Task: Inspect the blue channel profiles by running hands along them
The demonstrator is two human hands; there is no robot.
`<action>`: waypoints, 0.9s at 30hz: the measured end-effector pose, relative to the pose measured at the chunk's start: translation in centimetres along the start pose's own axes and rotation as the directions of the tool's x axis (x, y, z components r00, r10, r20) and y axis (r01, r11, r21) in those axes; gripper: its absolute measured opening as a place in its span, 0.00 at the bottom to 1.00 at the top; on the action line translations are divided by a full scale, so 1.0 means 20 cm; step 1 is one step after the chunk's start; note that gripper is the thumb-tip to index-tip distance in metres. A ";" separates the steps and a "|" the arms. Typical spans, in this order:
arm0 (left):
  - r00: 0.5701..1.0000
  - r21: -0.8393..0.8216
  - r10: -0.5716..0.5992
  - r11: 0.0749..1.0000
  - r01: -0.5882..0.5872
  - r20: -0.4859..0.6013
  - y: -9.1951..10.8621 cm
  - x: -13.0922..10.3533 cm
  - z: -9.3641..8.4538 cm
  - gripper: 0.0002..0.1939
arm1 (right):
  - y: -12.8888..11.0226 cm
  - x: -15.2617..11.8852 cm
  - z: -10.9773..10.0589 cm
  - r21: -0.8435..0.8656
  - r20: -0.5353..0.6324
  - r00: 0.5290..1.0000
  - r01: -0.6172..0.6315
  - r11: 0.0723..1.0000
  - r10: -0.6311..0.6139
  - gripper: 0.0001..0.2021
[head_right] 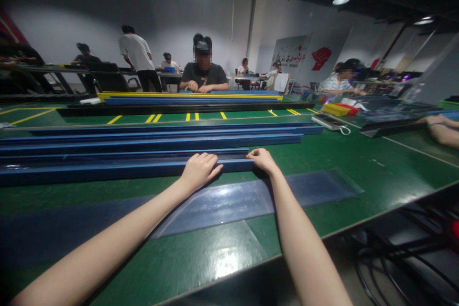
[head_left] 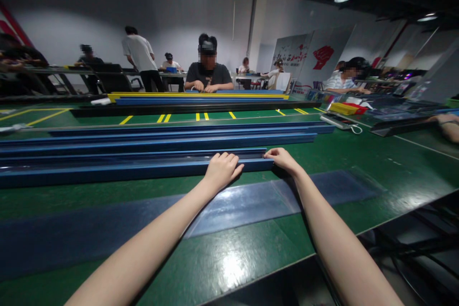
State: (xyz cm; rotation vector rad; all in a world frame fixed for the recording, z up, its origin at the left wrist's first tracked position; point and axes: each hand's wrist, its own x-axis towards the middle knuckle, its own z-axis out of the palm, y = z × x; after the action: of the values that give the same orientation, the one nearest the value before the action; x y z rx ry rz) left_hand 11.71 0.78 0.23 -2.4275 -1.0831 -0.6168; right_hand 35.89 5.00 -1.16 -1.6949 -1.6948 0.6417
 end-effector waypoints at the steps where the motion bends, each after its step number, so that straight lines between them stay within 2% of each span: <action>1: 1.000 0.000 0.001 1.000 -0.001 -0.003 0.00 0.00 0.00 0.15 | 0.00 0.00 0.00 0.001 -0.001 1.000 0.001 1.000 -0.001 0.07; 14: 1.000 -0.001 -0.001 1.000 0.001 -0.006 0.00 0.00 0.00 0.15 | 0.01 0.01 0.00 0.017 -0.001 1.000 -0.010 1.000 0.010 0.06; 27: 1.000 0.003 -0.001 1.000 0.001 -0.004 0.00 0.00 0.00 0.15 | -0.04 -0.03 -0.01 0.070 0.010 0.999 -0.051 0.996 0.050 0.07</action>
State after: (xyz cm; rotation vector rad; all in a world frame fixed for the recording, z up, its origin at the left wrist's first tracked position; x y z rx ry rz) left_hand 11.67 0.77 0.25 -2.4222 -1.0836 -0.6191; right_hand 35.48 4.44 -0.53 -1.6927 -1.6207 0.7244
